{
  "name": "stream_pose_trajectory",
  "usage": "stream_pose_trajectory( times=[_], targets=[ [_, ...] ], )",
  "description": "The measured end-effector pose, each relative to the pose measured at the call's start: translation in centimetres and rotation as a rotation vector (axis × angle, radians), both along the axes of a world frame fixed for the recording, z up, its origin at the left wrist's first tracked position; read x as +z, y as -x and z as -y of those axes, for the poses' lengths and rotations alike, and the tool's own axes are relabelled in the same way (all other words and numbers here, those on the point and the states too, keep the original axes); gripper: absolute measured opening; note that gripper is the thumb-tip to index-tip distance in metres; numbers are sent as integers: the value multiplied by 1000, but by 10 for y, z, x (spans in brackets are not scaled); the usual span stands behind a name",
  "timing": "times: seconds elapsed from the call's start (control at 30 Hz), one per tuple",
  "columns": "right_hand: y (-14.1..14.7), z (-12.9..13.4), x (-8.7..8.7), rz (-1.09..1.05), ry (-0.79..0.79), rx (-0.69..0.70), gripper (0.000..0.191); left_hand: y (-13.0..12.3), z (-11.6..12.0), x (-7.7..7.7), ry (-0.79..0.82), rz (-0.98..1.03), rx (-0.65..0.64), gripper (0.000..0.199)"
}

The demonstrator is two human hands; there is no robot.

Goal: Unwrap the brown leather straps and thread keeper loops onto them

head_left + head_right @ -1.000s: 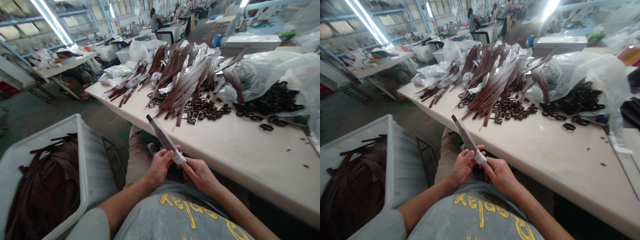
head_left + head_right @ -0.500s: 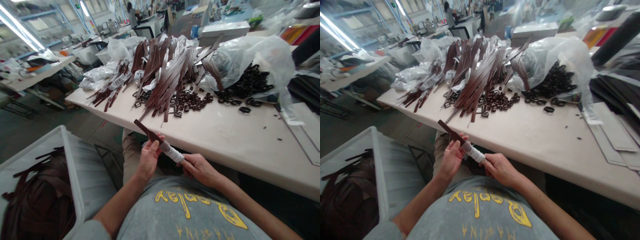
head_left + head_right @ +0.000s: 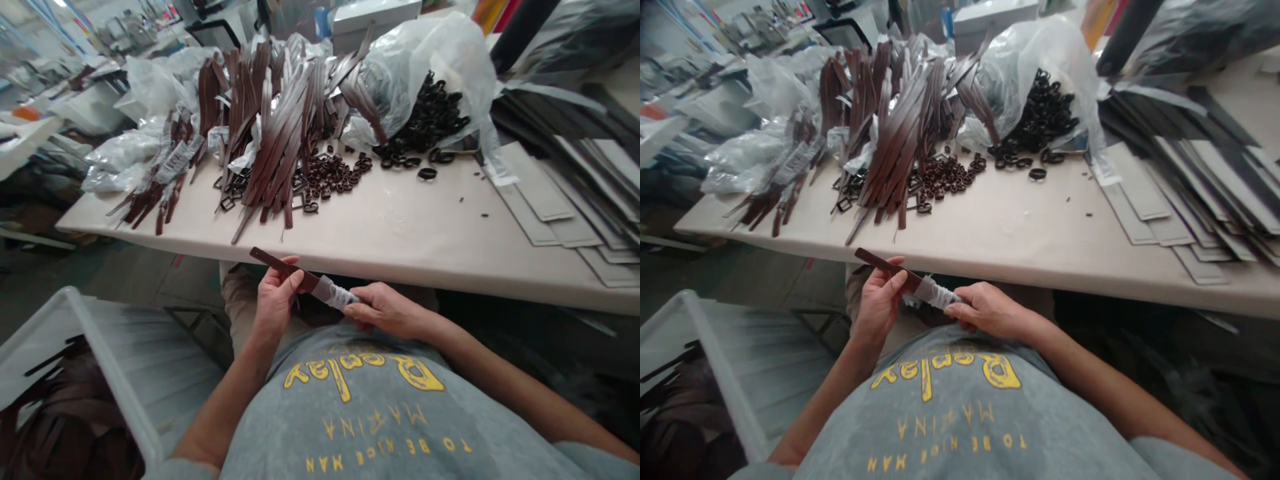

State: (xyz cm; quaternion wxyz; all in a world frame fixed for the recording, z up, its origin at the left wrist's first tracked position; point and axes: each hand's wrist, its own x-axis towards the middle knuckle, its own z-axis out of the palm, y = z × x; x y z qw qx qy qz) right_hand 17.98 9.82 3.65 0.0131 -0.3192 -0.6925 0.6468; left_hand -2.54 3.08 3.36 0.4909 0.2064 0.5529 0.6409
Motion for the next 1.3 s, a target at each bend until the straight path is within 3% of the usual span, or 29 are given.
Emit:
stream_pose_trajectory(
  times=[0.23, 0.33, 0.47, 0.53, 0.67, 0.77, 0.87, 1.07, 1.3],
  targets=[
    [-77, 5, -20, 71, 231, -10, 34, 7, -3, 3, 0, 17, 18, 47],
    [-92, 5, -21, 101, 135, -35, 38, -4, -1, -2, 81, 47, -40, 43],
    [-64, 3, -7, 53, -159, -82, 33, -33, 2, -10, 138, 64, -193, 38],
    [-41, 2, 0, 23, -217, -109, 28, -44, 1, -12, 161, 56, -257, 38],
    [-18, -1, 7, -42, -54, -102, 28, -35, -4, -7, 167, 35, -232, 31],
    [-26, -6, 7, -60, 113, -85, 29, -12, -7, 0, 153, 6, -170, 30],
    [-37, -10, 7, -75, 207, -73, 28, 4, -6, 5, 202, -35, -220, 31],
    [-40, -11, 0, -100, 99, -64, 18, -3, -6, 6, 210, 9, -241, 32],
    [-28, -9, -3, -183, 127, -105, 20, -22, -9, 4, 210, 52, -260, 40]
  ],
)
